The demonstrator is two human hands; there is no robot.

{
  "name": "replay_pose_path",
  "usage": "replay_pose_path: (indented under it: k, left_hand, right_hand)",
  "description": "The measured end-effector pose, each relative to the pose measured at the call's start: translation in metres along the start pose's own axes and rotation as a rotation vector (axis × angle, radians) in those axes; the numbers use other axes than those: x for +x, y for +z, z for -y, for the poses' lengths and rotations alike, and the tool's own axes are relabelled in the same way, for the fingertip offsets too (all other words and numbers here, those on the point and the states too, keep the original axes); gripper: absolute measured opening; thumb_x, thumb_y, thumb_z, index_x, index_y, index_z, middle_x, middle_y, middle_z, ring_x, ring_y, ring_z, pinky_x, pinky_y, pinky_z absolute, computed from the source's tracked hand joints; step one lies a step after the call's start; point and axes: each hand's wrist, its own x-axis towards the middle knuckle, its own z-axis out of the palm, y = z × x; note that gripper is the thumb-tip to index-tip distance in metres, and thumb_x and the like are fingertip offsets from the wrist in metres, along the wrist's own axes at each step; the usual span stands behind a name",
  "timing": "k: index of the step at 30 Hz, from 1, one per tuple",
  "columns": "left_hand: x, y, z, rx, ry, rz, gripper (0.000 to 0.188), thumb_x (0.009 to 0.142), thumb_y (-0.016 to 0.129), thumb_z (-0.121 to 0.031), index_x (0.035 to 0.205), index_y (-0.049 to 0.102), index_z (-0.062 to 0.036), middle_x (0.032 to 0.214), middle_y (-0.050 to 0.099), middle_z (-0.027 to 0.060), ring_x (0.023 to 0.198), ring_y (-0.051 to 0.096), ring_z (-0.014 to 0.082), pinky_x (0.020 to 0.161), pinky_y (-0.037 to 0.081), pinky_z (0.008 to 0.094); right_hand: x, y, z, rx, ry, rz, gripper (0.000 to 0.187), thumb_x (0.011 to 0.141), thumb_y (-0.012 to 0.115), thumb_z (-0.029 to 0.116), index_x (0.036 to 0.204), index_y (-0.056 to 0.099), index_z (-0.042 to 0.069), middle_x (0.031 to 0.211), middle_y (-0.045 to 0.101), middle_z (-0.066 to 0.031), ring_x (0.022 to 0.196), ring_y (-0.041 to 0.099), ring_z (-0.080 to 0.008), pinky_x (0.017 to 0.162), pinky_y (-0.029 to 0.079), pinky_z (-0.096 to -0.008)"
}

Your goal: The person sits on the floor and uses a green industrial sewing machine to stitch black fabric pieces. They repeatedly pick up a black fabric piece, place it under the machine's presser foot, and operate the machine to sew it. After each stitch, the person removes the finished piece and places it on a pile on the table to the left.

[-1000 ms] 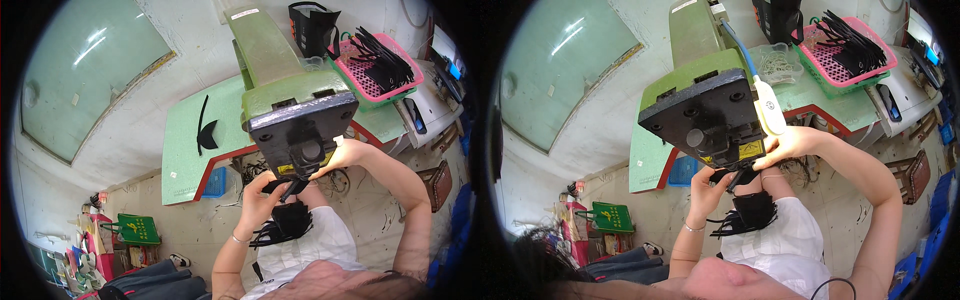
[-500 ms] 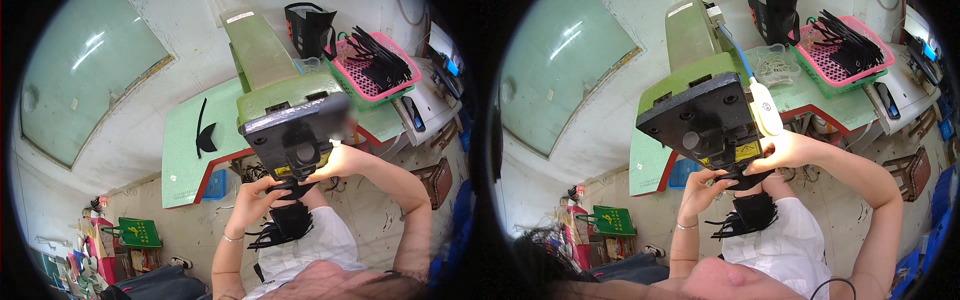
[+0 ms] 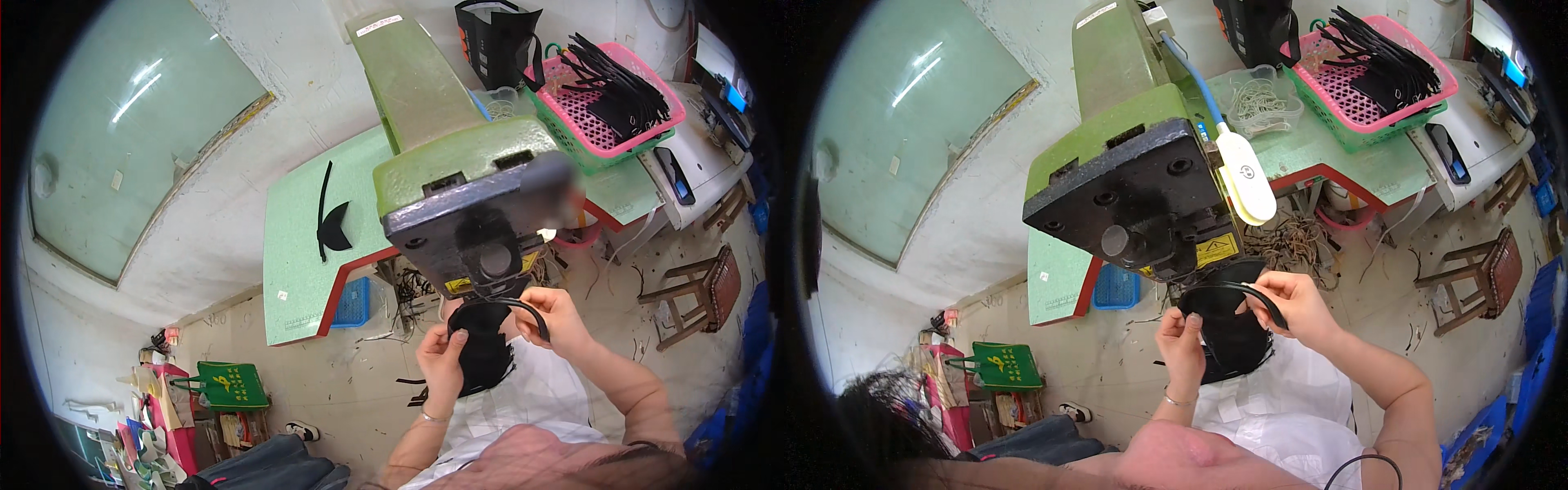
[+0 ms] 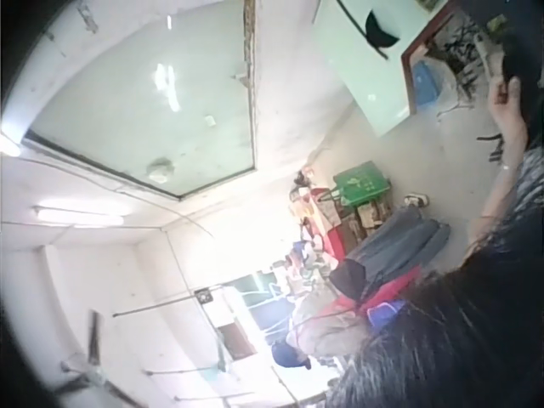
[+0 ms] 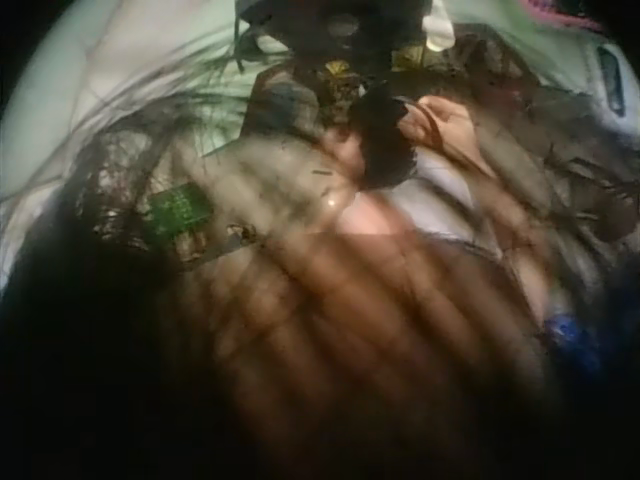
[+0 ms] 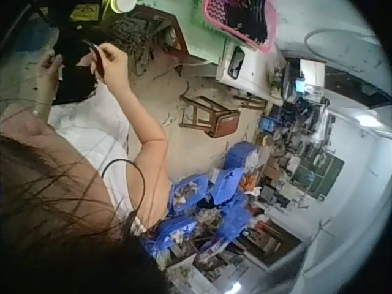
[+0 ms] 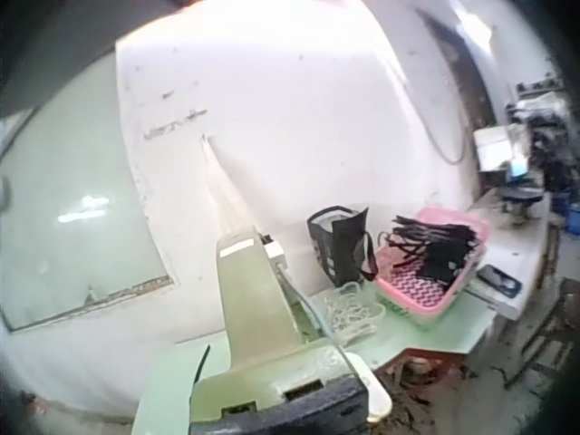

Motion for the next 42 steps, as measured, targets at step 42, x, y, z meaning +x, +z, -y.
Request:
replay_pose_path:
  k: [42]
  left_hand:
    - [-0.057,-0.040,0.068,1.333,0.430,0.645,0.063,0.070,0.071,-0.017,0.123,0.044,0.0010,0.130,0.041,0.0189,0.123,0.039,0.0340,0.100,0.032,0.0420]
  right_hand:
    - [-0.040,-0.058,-0.172,-0.503,0.301,0.014,0.024,0.092,0.050,0.017,0.107,0.059,0.000,0.081,0.066,-0.0045,0.058,0.056,-0.0068,0.049,0.044,-0.0204]
